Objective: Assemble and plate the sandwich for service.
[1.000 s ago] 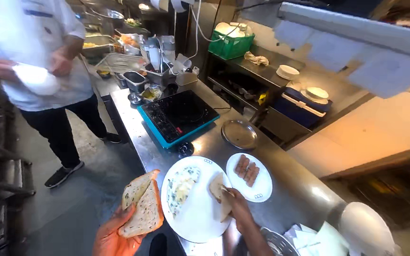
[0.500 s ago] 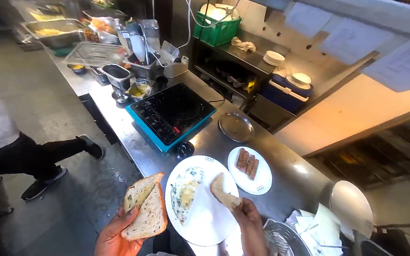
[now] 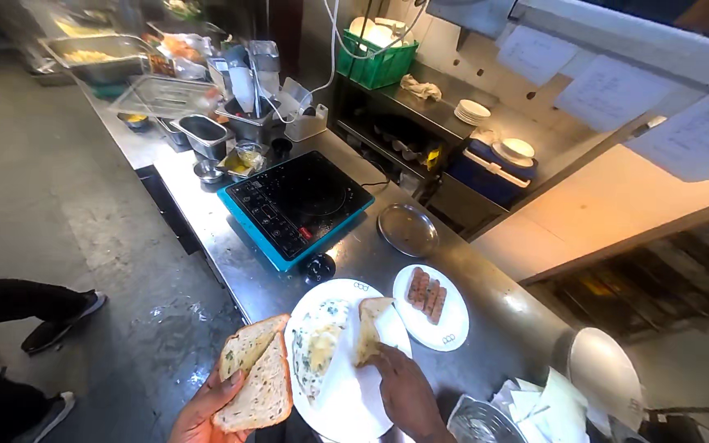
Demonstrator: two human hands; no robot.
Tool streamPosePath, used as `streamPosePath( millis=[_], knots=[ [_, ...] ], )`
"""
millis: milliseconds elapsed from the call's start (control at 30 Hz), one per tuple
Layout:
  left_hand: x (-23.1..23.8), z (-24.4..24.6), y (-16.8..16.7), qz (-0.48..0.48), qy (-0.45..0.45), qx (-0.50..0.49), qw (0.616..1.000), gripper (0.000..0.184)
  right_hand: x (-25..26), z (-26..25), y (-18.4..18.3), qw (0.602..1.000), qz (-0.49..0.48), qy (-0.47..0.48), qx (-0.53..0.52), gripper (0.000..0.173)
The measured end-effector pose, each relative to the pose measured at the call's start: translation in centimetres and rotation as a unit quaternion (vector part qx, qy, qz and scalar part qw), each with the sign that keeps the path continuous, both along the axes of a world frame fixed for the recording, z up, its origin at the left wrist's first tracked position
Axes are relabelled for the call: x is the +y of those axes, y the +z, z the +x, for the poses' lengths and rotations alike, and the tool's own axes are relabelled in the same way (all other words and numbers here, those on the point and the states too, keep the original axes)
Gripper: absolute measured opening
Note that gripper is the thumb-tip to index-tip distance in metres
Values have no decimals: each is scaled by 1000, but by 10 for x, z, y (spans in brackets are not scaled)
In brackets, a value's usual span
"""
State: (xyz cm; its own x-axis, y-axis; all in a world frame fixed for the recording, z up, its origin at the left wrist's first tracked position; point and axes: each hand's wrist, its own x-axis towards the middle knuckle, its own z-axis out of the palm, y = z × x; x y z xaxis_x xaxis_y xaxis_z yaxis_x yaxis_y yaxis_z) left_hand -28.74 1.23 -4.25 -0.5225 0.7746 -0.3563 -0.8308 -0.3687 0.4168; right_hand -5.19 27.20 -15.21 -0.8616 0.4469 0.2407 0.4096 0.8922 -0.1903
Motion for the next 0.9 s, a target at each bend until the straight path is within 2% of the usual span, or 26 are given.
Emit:
streamPosePath(
  millis=[100, 167, 267, 367, 433, 533, 667, 900],
  knots=[
    [2, 1, -1, -16, 7, 0, 1000, 34, 32, -19, 21, 999, 8, -50, 13, 34],
    [5, 2, -1, -19, 4, -4, 1000, 33, 58, -42, 39, 993, -29, -65, -91, 50],
    [11, 4, 1, -21, -8, -3, 1000, 34, 89, -75, 53, 961, -72, 13, -266, 75],
    [16, 4, 5, -18, -12, 2, 1000, 34, 106, -89, 56, 936, -66, 44, -343, 68],
    [15, 3, 7, -9, -7, 2, 1000, 34, 112, -85, 63, 940, -46, -1, -338, 59],
    [12, 3, 4, -14, 9, -5, 1000, 34, 120, -71, 70, 946, -28, -107, -303, 56],
    [11, 4, 2, -32, 16, 5, 999, 33, 121, -44, 74, 946, -85, -210, -231, 70],
    [22, 4, 0, -27, -18, -5, 999, 34, 96, -36, 60, 902, -75, -297, -305, 78]
  ],
)
